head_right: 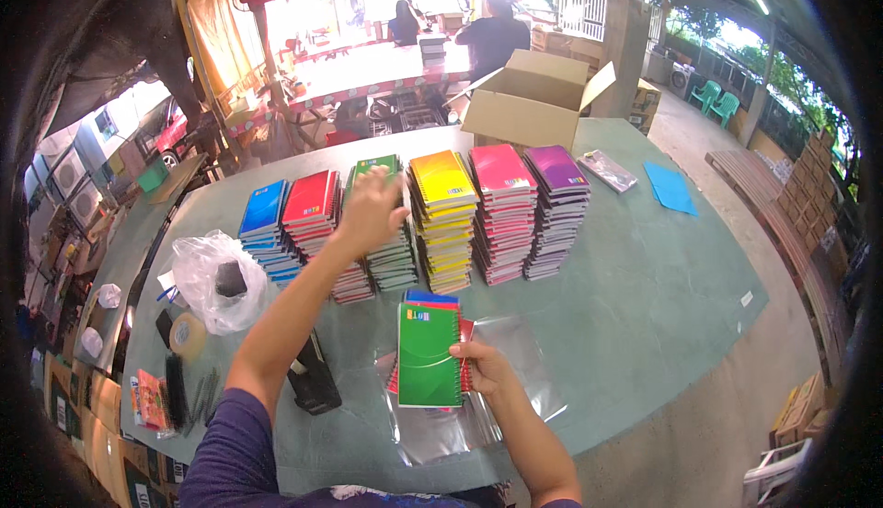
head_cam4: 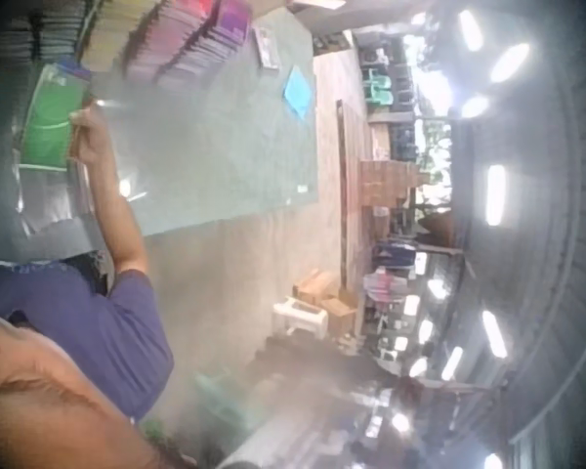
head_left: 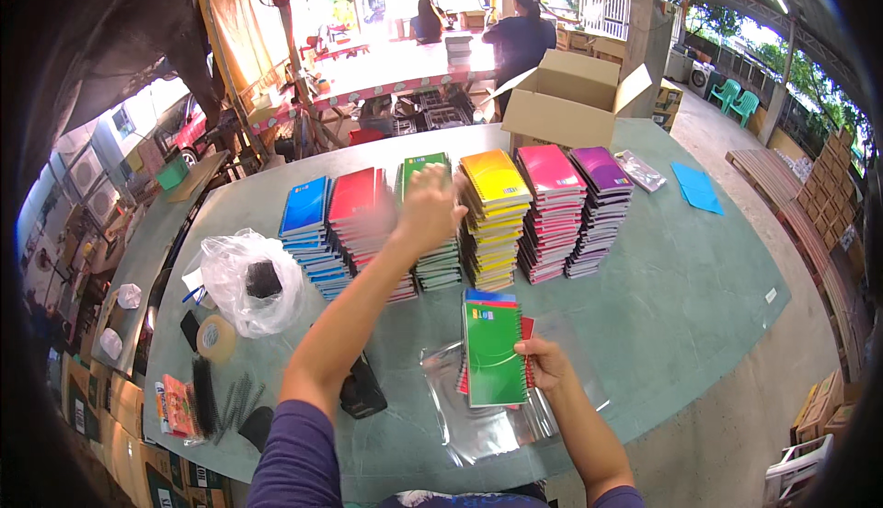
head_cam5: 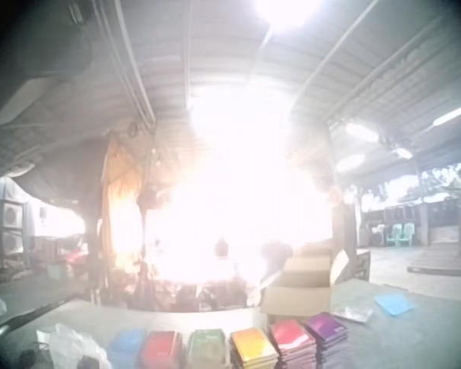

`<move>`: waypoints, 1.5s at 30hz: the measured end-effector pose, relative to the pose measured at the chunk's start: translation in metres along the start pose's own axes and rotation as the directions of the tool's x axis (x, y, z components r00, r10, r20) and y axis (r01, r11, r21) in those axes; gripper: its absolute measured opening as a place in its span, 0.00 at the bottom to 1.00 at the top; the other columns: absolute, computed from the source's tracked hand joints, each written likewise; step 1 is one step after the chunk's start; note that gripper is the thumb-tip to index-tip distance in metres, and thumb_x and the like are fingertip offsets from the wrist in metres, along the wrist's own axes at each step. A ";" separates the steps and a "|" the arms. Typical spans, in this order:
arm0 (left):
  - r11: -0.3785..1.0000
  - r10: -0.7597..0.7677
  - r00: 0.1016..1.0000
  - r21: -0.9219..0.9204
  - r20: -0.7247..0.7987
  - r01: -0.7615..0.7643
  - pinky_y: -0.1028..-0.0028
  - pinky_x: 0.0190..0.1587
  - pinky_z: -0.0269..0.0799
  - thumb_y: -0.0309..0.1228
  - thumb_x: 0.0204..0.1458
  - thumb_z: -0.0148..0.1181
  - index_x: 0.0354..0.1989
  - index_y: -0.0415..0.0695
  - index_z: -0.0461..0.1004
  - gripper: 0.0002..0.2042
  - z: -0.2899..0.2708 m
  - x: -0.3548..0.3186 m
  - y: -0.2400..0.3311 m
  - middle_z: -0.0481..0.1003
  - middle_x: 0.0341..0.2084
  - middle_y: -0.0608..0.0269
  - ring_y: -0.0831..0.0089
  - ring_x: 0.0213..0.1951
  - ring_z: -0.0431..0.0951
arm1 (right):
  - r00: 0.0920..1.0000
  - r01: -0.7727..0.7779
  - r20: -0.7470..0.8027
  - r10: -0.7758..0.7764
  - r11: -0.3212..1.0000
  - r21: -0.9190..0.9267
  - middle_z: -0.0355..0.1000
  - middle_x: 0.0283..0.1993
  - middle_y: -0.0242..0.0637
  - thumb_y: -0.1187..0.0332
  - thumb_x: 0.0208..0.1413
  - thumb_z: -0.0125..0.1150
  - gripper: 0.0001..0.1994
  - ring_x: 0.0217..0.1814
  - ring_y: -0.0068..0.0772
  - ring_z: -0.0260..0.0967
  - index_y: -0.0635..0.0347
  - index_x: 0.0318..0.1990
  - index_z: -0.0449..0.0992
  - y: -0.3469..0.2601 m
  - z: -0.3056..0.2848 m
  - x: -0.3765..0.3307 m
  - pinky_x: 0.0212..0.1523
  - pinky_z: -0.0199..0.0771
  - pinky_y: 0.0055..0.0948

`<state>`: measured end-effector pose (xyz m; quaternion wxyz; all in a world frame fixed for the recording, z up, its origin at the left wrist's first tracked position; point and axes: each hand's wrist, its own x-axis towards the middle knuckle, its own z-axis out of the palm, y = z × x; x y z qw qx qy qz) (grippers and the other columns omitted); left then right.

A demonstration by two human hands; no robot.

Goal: The person picks up several colorful notebooks, places them into a plastic bag, folds the edge, and seals it with tape from a dispenser.

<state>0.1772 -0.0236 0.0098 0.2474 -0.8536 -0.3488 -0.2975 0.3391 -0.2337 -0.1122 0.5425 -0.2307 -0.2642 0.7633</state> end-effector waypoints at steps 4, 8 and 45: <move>0.976 -0.217 0.915 0.071 0.341 0.205 0.65 0.42 0.70 0.36 0.47 0.56 0.41 0.37 0.70 0.16 0.020 0.018 -0.012 0.75 0.34 0.51 0.58 0.39 0.75 | 0.984 -0.127 0.164 0.064 0.904 0.409 0.70 0.46 0.48 0.70 0.50 0.56 0.22 0.45 0.41 0.72 0.69 0.52 0.63 -0.015 -0.009 -0.019 0.47 0.74 0.39; 0.539 -0.571 0.819 -0.774 -0.047 0.331 0.69 0.35 0.72 0.20 0.46 0.48 0.40 0.40 0.69 0.11 -0.036 0.021 0.010 0.74 0.29 0.52 0.64 0.31 0.76 | 0.951 -0.074 -0.272 0.145 0.964 0.254 0.70 0.45 0.48 0.68 0.52 0.55 0.20 0.45 0.40 0.72 0.67 0.52 0.64 -0.032 -0.027 -0.032 0.47 0.74 0.39; 0.921 0.322 0.947 -0.225 -0.014 -0.317 0.63 0.40 0.67 0.32 0.40 0.57 0.27 0.45 0.71 0.07 -0.027 0.043 0.234 0.72 0.22 0.63 0.70 0.34 0.73 | 0.981 -0.115 -0.096 0.167 0.907 0.405 0.70 0.47 0.49 0.63 0.53 0.52 0.20 0.45 0.45 0.71 0.66 0.50 0.67 -0.161 -0.123 -0.072 0.50 0.71 0.43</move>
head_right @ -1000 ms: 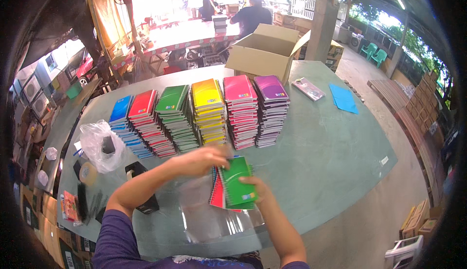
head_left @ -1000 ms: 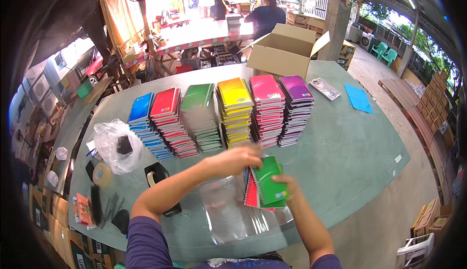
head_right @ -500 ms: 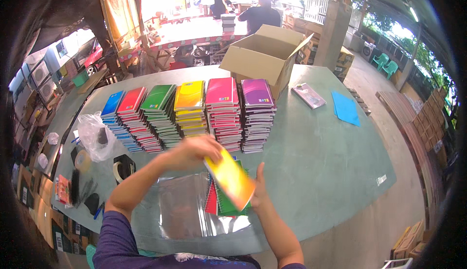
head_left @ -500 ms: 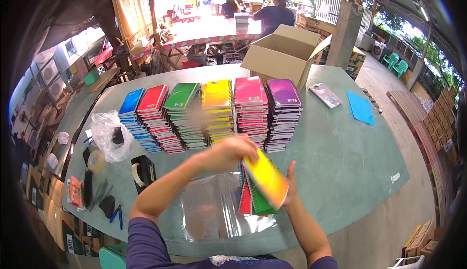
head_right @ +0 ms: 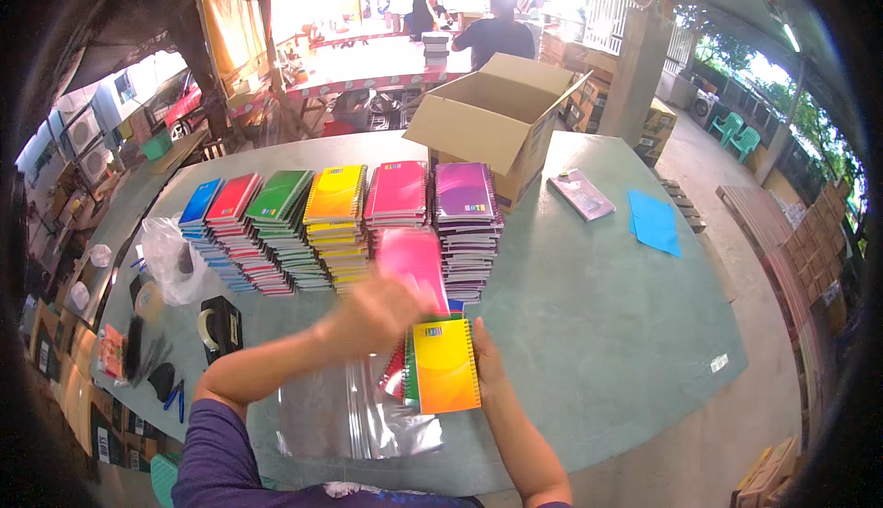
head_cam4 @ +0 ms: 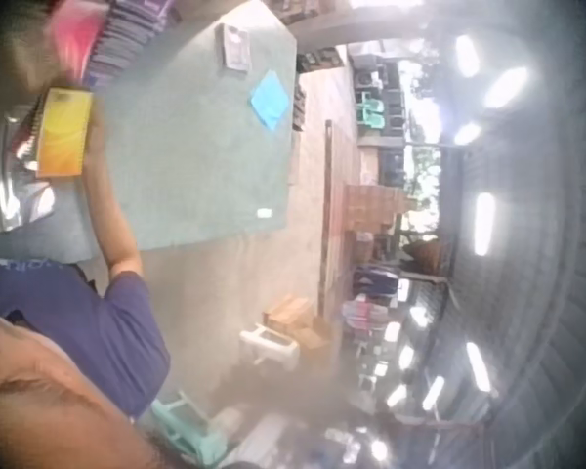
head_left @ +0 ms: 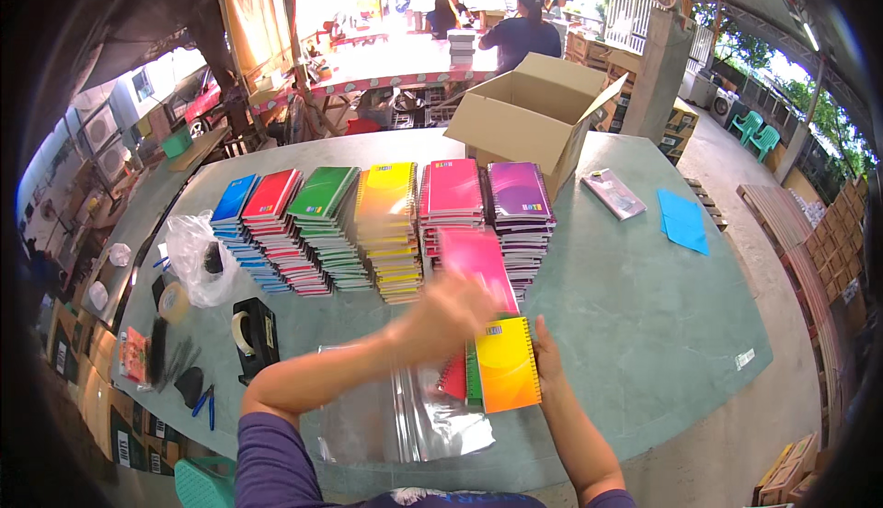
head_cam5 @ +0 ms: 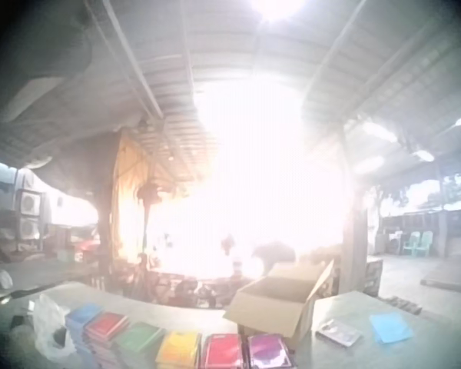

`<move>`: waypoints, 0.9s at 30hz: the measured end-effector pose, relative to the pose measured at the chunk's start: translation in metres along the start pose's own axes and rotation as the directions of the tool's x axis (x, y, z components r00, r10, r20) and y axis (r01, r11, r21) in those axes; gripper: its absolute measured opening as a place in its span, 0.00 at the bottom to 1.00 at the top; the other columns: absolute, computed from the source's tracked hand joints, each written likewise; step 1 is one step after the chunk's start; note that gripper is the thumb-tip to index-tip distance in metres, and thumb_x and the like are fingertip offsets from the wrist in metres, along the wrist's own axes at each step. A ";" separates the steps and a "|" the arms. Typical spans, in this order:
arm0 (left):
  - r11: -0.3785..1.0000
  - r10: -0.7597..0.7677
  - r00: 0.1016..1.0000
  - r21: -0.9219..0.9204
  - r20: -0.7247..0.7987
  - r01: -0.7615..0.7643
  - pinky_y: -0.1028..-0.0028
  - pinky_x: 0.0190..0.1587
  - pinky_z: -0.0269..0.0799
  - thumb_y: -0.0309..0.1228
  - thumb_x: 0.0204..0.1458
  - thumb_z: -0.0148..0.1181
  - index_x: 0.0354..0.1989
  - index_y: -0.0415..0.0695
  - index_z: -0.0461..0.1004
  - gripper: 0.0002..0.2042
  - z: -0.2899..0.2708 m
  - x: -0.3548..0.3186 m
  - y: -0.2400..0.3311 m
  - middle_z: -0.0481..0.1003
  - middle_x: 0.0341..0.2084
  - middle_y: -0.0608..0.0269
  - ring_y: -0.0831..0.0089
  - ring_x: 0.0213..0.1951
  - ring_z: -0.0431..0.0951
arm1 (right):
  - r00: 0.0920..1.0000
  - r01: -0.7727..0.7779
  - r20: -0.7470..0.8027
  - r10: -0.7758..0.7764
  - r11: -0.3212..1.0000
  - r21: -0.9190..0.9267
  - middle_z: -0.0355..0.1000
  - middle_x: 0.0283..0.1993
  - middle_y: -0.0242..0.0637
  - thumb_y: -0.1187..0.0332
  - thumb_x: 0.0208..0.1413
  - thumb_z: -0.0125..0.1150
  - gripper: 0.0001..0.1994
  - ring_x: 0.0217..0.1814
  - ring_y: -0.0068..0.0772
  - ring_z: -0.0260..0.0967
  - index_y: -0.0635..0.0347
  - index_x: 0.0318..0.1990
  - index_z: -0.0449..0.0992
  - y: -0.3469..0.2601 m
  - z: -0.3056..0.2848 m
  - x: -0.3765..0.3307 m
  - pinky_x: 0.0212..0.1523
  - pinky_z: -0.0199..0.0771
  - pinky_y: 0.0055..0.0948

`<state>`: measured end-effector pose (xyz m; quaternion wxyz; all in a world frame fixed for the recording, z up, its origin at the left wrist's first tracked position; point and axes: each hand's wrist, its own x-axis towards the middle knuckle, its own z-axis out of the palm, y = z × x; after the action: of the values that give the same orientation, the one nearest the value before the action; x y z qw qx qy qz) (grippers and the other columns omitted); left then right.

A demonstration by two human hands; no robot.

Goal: The person picks up several colorful notebooks, places them into a plastic bag, folds the edge, and seals it with tape from a dispenser.

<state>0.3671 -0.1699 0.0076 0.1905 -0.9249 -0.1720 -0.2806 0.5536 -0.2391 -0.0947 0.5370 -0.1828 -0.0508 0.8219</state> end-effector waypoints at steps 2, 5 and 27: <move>0.982 0.170 0.984 -0.092 0.055 -0.165 0.63 0.41 0.67 0.33 0.41 0.56 0.27 0.45 0.70 0.06 0.007 0.000 0.015 0.72 0.22 0.64 0.71 0.34 0.74 | 1.000 -0.009 -0.030 0.007 0.996 -0.090 0.71 0.45 0.46 0.64 0.53 0.55 0.18 0.44 0.41 0.72 0.64 0.49 0.67 0.004 -0.002 0.004 0.48 0.73 0.41; 0.973 -0.229 0.958 0.065 0.171 0.221 0.61 0.53 0.62 0.42 0.50 0.53 0.34 0.42 0.73 0.14 0.044 0.021 -0.036 0.74 0.33 0.56 0.63 0.43 0.73 | 0.996 -0.082 -0.048 0.075 0.985 -0.152 0.71 0.44 0.43 0.67 0.51 0.59 0.18 0.44 0.37 0.72 0.63 0.49 0.67 0.010 -0.020 0.018 0.45 0.75 0.38; 0.784 -0.615 0.787 0.148 0.049 0.603 0.61 0.54 0.59 0.27 0.48 0.54 0.42 0.39 0.71 0.12 -0.013 -0.008 -0.114 0.74 0.38 0.52 0.59 0.50 0.70 | 0.993 -0.088 0.077 0.093 0.994 -0.069 0.71 0.46 0.48 0.70 0.50 0.56 0.21 0.48 0.42 0.70 0.69 0.51 0.64 0.009 -0.036 0.018 0.50 0.71 0.41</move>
<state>0.3067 -0.0783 0.0420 0.1384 -0.8184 -0.4872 -0.2717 0.5526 -0.2309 -0.1347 0.4904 -0.1692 -0.0910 0.8500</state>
